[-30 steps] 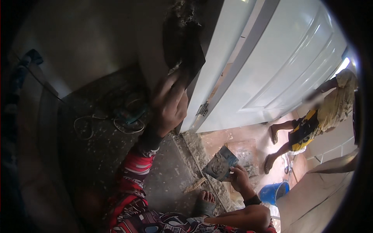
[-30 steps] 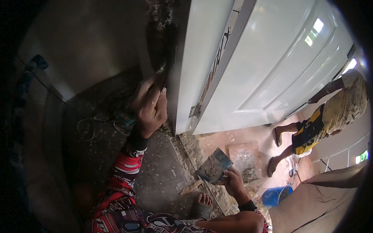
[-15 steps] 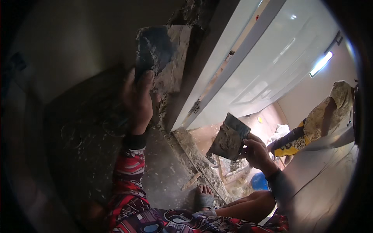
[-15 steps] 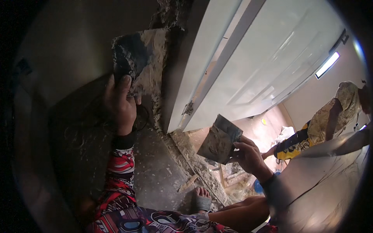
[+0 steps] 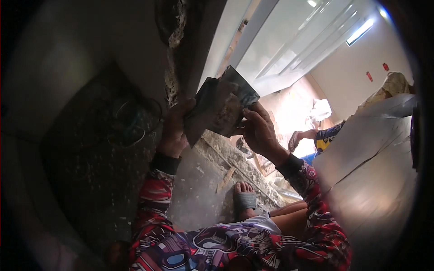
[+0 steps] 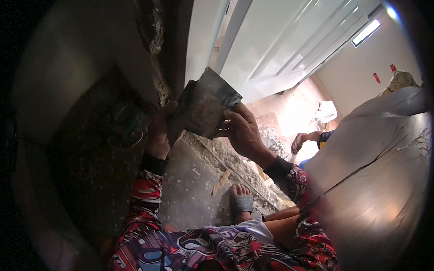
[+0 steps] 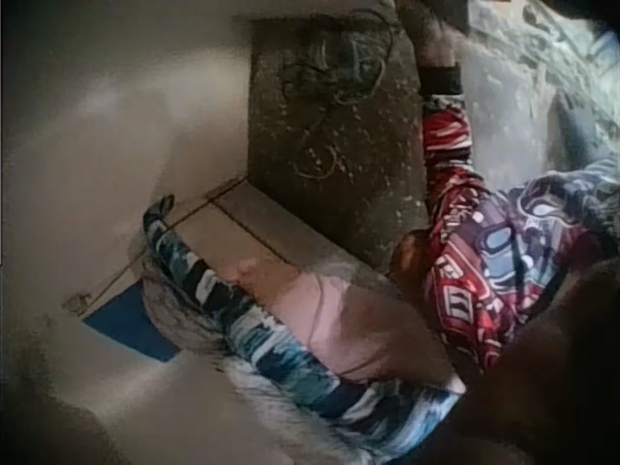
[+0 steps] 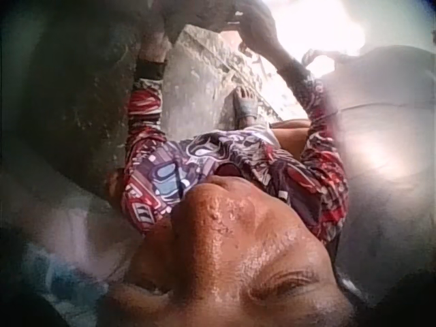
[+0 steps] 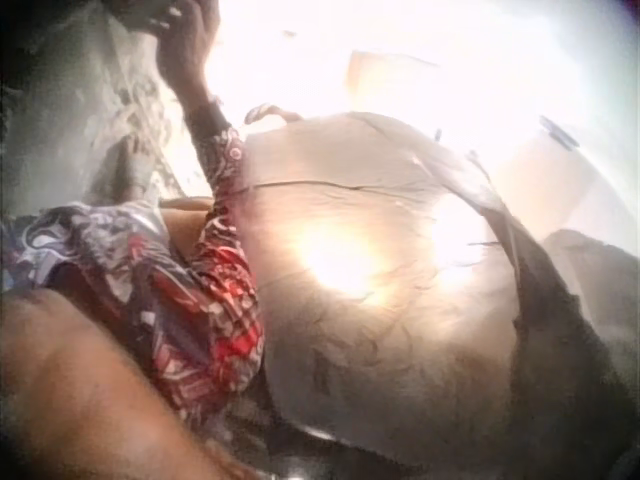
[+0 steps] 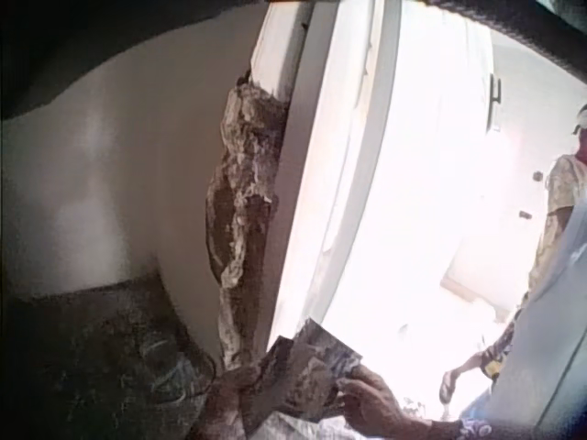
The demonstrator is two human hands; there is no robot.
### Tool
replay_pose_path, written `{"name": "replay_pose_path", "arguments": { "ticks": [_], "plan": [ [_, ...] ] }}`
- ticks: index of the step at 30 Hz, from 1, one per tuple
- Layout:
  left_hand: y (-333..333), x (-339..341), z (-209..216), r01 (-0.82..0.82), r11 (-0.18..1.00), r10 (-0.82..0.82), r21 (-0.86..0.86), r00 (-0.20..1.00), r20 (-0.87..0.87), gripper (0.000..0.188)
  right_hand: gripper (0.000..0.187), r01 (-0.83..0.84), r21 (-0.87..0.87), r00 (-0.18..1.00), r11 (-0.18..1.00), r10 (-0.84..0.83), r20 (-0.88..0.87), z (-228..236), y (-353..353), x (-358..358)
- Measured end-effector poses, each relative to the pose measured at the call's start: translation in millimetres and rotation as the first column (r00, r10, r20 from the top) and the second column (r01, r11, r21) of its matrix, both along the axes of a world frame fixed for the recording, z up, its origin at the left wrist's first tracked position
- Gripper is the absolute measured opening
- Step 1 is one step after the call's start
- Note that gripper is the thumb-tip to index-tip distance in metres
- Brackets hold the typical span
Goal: The person works mortar between two putty knives and applies it onto the wall around a door frame.
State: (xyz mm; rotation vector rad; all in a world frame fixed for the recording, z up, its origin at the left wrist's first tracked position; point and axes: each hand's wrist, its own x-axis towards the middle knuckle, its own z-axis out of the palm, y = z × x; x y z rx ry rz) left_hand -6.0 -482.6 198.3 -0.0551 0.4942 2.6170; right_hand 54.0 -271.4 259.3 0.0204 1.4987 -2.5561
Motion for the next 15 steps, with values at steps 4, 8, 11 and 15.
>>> {"name": "replay_pose_path", "arguments": {
  "ticks": [4, 8, 11, 15],
  "plan": [
    [2.5, 8.1, -32.9, 0.061, 0.998, -0.061, -0.007, 0.996, -0.070, 0.020, 0.030, 0.056, -0.001, 0.997, 0.998, -0.056, -0.046, -23.0, 10.3, 14.4],
    [22.5, 15.4, -47.0, 0.029, 0.962, -0.025, -0.270, 0.999, 0.020, 0.022, 0.031, 0.093, 0.014, 0.996, 0.996, -0.093, 0.007, -45.8, 26.2, 32.8],
    [33.2, 17.7, -52.3, -0.014, 0.940, 0.018, -0.341, 1.000, 0.011, 0.018, 0.032, 0.116, -0.053, 0.991, 0.992, -0.112, 0.070, -49.1, 24.2, 40.2],
    [47.4, 19.8, -67.0, -0.003, 0.934, 0.032, -0.356, 0.997, 0.075, 0.015, 0.033, 0.119, -0.052, 0.987, 0.992, -0.113, 0.111, -65.7, 41.2, 52.4]
  ]
}}
